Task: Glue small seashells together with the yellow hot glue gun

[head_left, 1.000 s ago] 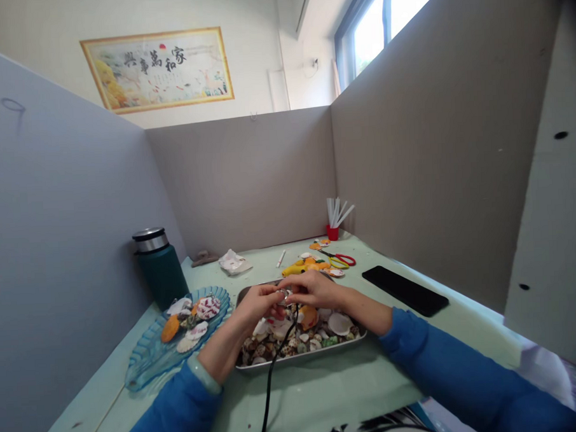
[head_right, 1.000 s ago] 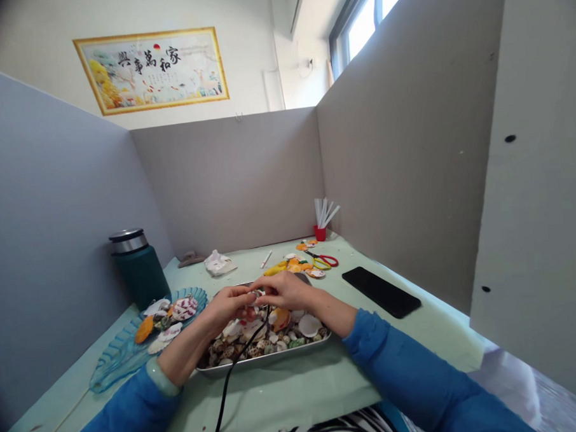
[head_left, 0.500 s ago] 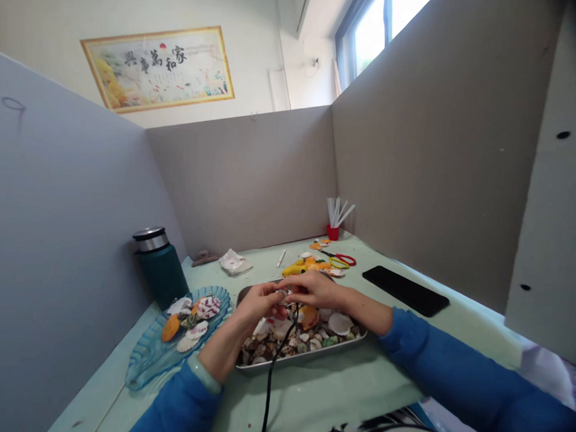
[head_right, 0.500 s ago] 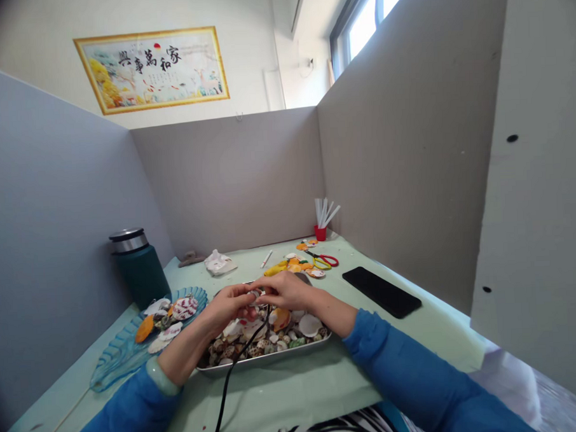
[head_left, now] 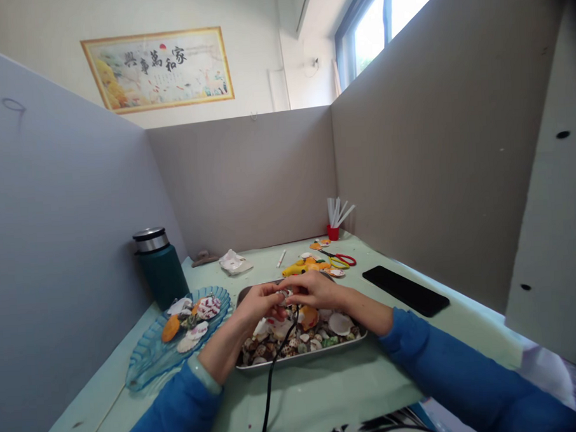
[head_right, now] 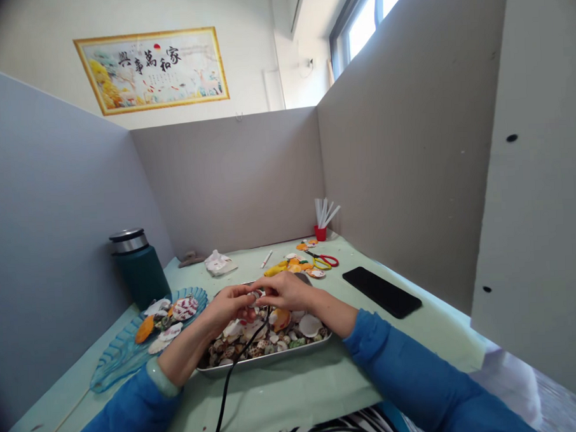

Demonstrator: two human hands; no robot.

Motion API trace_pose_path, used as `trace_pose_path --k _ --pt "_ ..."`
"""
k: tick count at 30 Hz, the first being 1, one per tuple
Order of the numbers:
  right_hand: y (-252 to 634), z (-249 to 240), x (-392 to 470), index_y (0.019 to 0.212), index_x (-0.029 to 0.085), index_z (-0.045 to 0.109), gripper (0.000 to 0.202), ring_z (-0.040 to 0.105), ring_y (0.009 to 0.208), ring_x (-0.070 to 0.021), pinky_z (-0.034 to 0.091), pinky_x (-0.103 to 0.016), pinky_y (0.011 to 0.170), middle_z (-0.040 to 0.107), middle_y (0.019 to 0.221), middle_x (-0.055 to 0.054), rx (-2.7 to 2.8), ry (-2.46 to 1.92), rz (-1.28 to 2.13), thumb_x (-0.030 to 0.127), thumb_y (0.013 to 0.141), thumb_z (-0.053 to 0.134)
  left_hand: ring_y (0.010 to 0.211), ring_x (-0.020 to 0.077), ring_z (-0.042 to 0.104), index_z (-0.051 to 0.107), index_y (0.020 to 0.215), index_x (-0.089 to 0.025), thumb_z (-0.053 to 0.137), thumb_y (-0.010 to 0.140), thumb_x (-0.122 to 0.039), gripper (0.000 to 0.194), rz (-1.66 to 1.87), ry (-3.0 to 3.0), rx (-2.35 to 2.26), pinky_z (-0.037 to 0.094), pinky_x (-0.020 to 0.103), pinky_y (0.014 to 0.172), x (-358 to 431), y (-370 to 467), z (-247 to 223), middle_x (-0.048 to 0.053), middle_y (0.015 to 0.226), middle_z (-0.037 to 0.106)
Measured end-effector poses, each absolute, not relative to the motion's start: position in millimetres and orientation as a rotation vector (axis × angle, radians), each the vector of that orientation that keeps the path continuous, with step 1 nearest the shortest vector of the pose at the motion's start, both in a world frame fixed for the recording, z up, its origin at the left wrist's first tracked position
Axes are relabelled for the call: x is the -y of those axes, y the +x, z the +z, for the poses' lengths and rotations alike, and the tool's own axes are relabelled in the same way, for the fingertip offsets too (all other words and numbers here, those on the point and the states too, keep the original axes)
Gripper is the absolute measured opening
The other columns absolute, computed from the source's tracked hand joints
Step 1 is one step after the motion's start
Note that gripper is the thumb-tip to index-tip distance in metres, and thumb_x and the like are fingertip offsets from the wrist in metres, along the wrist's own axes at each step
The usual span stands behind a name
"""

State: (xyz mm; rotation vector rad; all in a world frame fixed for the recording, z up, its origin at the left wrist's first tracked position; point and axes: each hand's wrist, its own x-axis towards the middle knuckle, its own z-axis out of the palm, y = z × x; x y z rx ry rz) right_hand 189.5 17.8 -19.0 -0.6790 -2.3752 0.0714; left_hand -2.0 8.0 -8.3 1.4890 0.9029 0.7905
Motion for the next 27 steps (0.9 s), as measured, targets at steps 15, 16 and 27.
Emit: trace_pose_path --k 15,16,27 --pt "189.6 -18.4 -17.4 0.112 0.016 0.059 0.033 0.048 0.053 -0.0086 0.033 -0.018 0.053 0.058 0.062 0.001 2.359 -0.677 0.067 0.036 0.085 0.056 0.054 0.0127 0.059 0.062 0.093 -0.008 0.07 0.063 -0.028 0.038 0.788 1.459 -0.847 0.048 0.025 0.055 -10.0 -2.6 -10.0 0.004 0.062 0.062" --pt "189.7 -18.2 -17.2 0.111 0.016 0.059 0.033 0.048 0.053 -0.0086 0.033 -0.017 0.053 0.057 0.062 0.001 2.358 -0.674 0.067 0.036 0.084 0.056 0.055 0.0127 0.059 0.062 0.094 -0.008 0.07 0.062 -0.028 0.038 0.786 1.461 -0.84 0.047 0.025 0.056 -9.9 -2.8 -9.9 0.004 0.062 0.062" --pt "189.1 -16.9 -14.2 0.109 0.017 0.058 0.031 0.052 0.059 -0.0099 0.036 -0.018 0.056 0.06 0.068 0.0 2.393 -0.682 0.078 0.035 0.084 0.057 0.048 0.0088 0.054 0.062 0.084 -0.01 0.069 0.064 -0.046 0.042 0.755 1.536 -0.901 0.04 0.02 0.048 -8.4 -2.4 -8.6 0.002 0.062 0.06"
